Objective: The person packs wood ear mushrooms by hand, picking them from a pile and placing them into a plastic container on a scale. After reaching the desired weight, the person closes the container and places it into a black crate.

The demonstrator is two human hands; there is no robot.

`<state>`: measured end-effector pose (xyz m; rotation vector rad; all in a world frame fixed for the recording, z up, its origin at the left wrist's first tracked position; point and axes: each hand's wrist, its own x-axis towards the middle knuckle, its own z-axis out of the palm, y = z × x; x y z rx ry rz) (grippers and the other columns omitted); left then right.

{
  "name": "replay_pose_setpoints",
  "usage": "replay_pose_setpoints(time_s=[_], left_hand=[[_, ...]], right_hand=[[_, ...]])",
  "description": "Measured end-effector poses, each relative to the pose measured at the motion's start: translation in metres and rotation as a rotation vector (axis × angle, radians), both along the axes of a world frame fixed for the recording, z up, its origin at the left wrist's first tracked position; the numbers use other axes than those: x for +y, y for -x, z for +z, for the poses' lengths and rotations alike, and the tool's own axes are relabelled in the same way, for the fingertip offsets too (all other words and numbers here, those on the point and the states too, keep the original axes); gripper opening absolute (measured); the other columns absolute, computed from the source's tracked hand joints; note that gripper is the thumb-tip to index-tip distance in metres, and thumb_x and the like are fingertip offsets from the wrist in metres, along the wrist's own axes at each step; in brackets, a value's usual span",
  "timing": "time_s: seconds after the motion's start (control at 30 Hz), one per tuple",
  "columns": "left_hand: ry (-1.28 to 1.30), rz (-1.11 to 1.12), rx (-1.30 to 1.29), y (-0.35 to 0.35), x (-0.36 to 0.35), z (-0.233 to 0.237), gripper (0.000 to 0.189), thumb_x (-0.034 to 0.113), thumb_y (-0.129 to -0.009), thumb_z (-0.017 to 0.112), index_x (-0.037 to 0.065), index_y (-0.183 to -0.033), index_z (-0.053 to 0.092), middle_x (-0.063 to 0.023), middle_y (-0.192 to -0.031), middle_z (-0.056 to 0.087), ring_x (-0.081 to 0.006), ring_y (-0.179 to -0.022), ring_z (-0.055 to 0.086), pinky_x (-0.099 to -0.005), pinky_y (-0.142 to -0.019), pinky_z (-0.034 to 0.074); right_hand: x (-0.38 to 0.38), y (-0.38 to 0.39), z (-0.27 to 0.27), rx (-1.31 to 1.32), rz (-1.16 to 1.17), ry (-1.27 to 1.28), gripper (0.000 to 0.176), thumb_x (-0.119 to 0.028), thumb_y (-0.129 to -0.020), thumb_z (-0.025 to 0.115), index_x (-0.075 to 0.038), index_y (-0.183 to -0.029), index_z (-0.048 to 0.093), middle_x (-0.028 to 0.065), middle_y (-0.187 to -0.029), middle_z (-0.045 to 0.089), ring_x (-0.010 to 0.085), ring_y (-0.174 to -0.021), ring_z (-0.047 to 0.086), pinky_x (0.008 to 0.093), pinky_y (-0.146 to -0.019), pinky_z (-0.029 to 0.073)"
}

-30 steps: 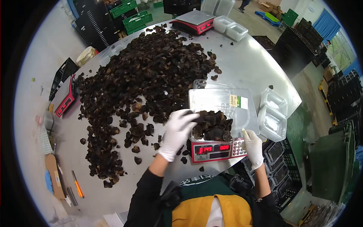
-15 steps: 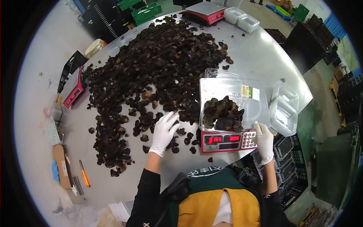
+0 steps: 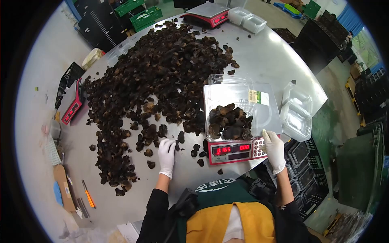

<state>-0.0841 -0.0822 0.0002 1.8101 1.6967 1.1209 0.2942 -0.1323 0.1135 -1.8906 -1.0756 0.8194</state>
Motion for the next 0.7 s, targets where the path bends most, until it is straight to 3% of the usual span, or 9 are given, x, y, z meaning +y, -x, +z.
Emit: replay_pose_setpoints(time_s=[0.13, 0.27, 0.37, 0.43, 0.5, 0.57, 0.63, 0.7], left_hand=[[-0.226, -0.164, -0.145, -0.07, 0.03, 0.095, 0.017, 0.001, -0.081, 0.068, 0.003, -0.098, 0.069, -0.0108, -0.102, 0.063, -0.0273, -0.091, 0.061, -0.0339, -0.08, 0.049], [-0.442, -0.413, -0.071, -0.127, 0.053, 0.137, 0.02, 0.002, -0.08, 0.07, 0.005, -0.1, 0.069, -0.009, -0.104, 0.064, -0.0272, -0.094, 0.061, -0.0345, -0.079, 0.05], [-0.383, -0.53, -0.141, -0.154, 0.064, 0.142, 0.019, 0.002, -0.081, 0.069, 0.006, -0.1, 0.07, -0.009, -0.105, 0.066, -0.0256, -0.098, 0.062, -0.034, -0.084, 0.05], [-0.307, -0.645, -0.17, -0.168, 0.069, 0.133, 0.02, 0.002, -0.084, 0.065, 0.005, -0.103, 0.07, -0.011, -0.11, 0.068, -0.0267, -0.108, 0.062, -0.0356, -0.099, 0.045], [-0.268, -0.644, -0.191, -0.173, 0.073, 0.133, 0.02, -0.003, -0.085, 0.061, 0.004, -0.102, 0.07, -0.0112, -0.108, 0.069, -0.0244, -0.107, 0.064, -0.0337, -0.099, 0.046], [-0.034, -0.602, -0.426, -0.167, 0.079, 0.134, 0.022, -0.007, -0.086, 0.057, 0.003, -0.1, 0.071, -0.0111, -0.104, 0.07, -0.021, -0.102, 0.065, -0.0314, -0.094, 0.048], [-0.069, -0.549, -0.439, -0.159, 0.091, 0.138, 0.024, -0.01, -0.086, 0.053, 0.001, -0.099, 0.07, -0.01, -0.099, 0.07, -0.0198, -0.094, 0.066, -0.0295, -0.085, 0.05], [-0.333, -0.392, -0.241, -0.148, 0.11, 0.132, 0.022, -0.008, -0.087, 0.054, 0.002, -0.099, 0.07, -0.0107, -0.098, 0.069, -0.0197, -0.091, 0.066, -0.0293, -0.082, 0.05]], right_hand=[[0.0, 0.009, 0.002, 0.001, 0.05, -0.012, 0.031, -0.029, -0.097, 0.058, 0.0, -0.104, 0.064, 0.0027, -0.068, 0.057, 0.0076, -0.053, 0.057, 0.0237, -0.049, 0.046], [0.001, 0.013, 0.001, -0.025, 0.09, 0.028, 0.025, -0.022, -0.097, 0.057, 0.0, -0.108, 0.062, 0.0069, -0.069, 0.061, 0.0117, -0.052, 0.06, 0.0258, -0.049, 0.046], [0.0, 0.013, -0.001, 0.017, 0.105, 0.029, 0.026, -0.022, -0.098, 0.056, 0.001, -0.108, 0.062, 0.0089, -0.071, 0.062, 0.0126, -0.054, 0.062, 0.0264, -0.05, 0.048], [0.0, 0.014, -0.002, 0.016, 0.113, 0.054, 0.027, -0.023, -0.098, 0.056, 0.001, -0.109, 0.061, 0.0101, -0.073, 0.063, 0.0129, -0.054, 0.062, 0.0266, -0.051, 0.048], [-0.001, 0.013, -0.004, 0.002, 0.115, 0.025, 0.027, -0.023, -0.098, 0.056, 0.001, -0.11, 0.061, 0.0102, -0.072, 0.064, 0.0132, -0.053, 0.062, 0.0266, -0.052, 0.049], [-0.002, 0.014, -0.001, 0.026, 0.114, 0.047, 0.029, -0.025, -0.098, 0.057, 0.001, -0.11, 0.061, 0.009, -0.068, 0.062, 0.0127, -0.053, 0.062, 0.027, -0.052, 0.049], [-0.002, 0.015, 0.001, 0.1, 0.095, 0.085, 0.033, -0.029, -0.098, 0.056, 0.002, -0.109, 0.061, 0.0053, -0.068, 0.059, 0.0104, -0.054, 0.06, 0.0255, -0.051, 0.049], [-0.002, 0.016, 0.004, 0.174, 0.076, 0.121, 0.037, -0.033, -0.099, 0.055, 0.002, -0.108, 0.062, 0.0017, -0.067, 0.057, 0.008, -0.055, 0.058, 0.024, -0.05, 0.048]])
